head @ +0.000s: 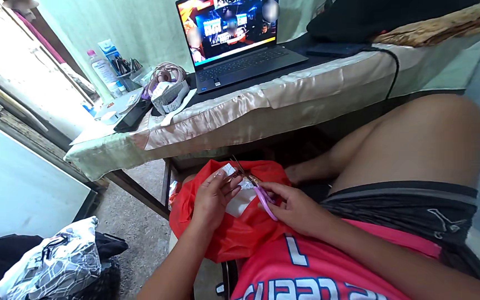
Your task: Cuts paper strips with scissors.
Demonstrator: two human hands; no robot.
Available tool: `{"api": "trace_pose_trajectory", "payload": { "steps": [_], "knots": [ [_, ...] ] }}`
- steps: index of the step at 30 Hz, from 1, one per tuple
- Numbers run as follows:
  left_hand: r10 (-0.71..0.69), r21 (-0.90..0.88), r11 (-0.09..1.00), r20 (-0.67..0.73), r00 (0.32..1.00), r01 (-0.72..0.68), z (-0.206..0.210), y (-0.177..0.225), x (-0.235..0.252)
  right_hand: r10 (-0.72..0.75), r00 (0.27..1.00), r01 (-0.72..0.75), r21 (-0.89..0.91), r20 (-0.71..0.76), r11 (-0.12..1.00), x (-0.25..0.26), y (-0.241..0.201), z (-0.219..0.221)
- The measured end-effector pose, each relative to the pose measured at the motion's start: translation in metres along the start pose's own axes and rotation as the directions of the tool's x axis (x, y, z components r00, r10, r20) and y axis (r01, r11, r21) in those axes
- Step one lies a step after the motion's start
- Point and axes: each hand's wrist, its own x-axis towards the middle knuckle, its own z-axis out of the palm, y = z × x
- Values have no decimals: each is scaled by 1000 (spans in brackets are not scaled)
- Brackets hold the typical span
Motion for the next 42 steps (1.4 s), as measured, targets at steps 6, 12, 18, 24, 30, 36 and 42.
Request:
{"api": "trace_pose_trajectory", "payload": {
  "steps": [6, 12, 18, 24, 30, 36, 42],
  "knots": [
    [10, -29, 1000, -47, 999, -12, 2, -3, -1, -3, 1000, 3, -133, 3, 991, 1, 4, 2],
    [8, -59, 998, -82, 997, -13, 4, -4, -2, -18, 1000, 19, -146, 6, 989, 2, 4, 2],
    [26, -43, 999, -107, 994, -31, 7, -9, -3, -23, 999, 26, -109, 27, 994, 3, 3, 0],
    [33, -42, 998, -109, 993, -38, 8, -11, -3, -29, 999, 32, -91, 34, 995, 3, 3, -1],
    [37, -39, 998, -119, 992, -42, 9, -10, -5, -28, 999, 31, -108, 32, 994, 4, 5, -1],
    [41, -41, 998, -109, 993, -46, 8, -10, -4, -38, 998, 45, -110, 58, 993, 3, 3, -2],
    [36, -44, 998, -114, 993, -41, 8, -10, -4, -52, 997, 58, -121, 50, 991, 3, 5, -2]
  ]
}}
